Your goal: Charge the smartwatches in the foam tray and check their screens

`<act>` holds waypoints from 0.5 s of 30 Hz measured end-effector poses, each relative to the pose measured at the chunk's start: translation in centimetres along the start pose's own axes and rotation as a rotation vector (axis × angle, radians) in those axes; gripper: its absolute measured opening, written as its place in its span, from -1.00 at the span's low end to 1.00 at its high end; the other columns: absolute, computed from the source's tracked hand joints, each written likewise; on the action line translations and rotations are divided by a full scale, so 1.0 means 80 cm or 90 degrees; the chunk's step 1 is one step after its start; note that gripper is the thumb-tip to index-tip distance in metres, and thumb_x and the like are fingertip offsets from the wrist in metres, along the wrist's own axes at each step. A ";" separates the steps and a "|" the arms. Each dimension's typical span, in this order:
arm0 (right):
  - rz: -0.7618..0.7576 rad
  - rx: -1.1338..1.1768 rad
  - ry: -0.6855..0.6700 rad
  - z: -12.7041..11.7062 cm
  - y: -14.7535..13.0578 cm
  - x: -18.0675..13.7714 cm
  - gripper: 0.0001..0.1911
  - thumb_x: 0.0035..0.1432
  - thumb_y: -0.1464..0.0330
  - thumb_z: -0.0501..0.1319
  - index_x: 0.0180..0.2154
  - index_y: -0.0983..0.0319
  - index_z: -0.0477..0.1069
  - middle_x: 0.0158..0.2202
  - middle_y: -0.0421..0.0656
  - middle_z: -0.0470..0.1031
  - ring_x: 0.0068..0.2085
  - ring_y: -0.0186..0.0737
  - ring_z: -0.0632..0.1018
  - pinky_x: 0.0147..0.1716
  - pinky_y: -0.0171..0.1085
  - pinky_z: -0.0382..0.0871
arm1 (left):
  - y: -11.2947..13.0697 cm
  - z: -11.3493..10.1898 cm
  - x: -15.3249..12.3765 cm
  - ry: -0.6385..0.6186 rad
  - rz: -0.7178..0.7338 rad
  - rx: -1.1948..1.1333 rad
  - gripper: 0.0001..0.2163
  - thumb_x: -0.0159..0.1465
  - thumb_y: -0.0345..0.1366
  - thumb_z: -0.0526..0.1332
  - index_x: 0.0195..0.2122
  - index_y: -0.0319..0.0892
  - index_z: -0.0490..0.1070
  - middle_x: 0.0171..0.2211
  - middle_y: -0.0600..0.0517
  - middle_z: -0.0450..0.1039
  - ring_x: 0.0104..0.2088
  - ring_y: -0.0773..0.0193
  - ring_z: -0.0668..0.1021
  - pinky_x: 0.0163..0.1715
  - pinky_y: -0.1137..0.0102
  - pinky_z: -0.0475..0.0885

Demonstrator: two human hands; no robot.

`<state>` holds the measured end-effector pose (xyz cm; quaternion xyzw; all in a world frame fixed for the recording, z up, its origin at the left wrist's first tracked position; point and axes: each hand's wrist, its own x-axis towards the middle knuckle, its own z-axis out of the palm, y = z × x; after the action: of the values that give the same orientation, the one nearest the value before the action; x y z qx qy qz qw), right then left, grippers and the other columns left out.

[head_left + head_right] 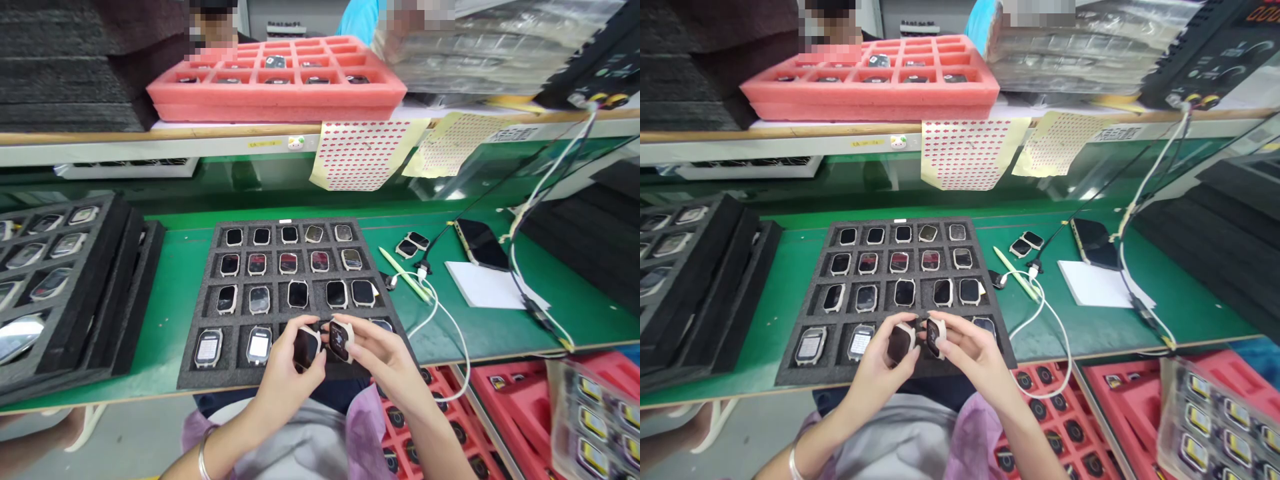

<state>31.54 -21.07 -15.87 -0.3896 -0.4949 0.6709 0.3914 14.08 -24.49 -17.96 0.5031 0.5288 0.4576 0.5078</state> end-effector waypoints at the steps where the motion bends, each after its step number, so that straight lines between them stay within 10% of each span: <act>1: 0.000 -0.002 0.000 0.000 0.000 0.000 -0.67 0.16 0.39 0.29 -0.01 0.06 0.46 -0.04 -0.15 0.55 -0.05 -0.21 0.57 -0.10 -0.35 0.45 | 0.000 0.000 0.000 0.000 0.000 -0.001 -0.60 0.15 -0.48 0.18 0.01 -0.08 0.26 -0.07 0.02 0.43 -0.04 0.18 0.46 -0.06 0.37 0.35; 15: 0.016 -0.017 0.005 -0.001 0.001 0.000 -0.64 0.15 0.36 0.29 0.01 0.12 0.43 0.00 -0.08 0.53 -0.02 -0.09 0.56 -0.01 -0.16 0.44 | 0.003 -0.001 0.002 0.003 0.009 0.008 -0.61 0.13 -0.49 0.17 -0.01 -0.11 0.28 -0.08 0.01 0.42 -0.04 0.16 0.46 -0.03 0.33 0.33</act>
<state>31.64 -21.09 -15.99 -0.4038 -0.4971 0.6675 0.3797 14.01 -24.33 -17.75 0.5087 0.5296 0.4590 0.5001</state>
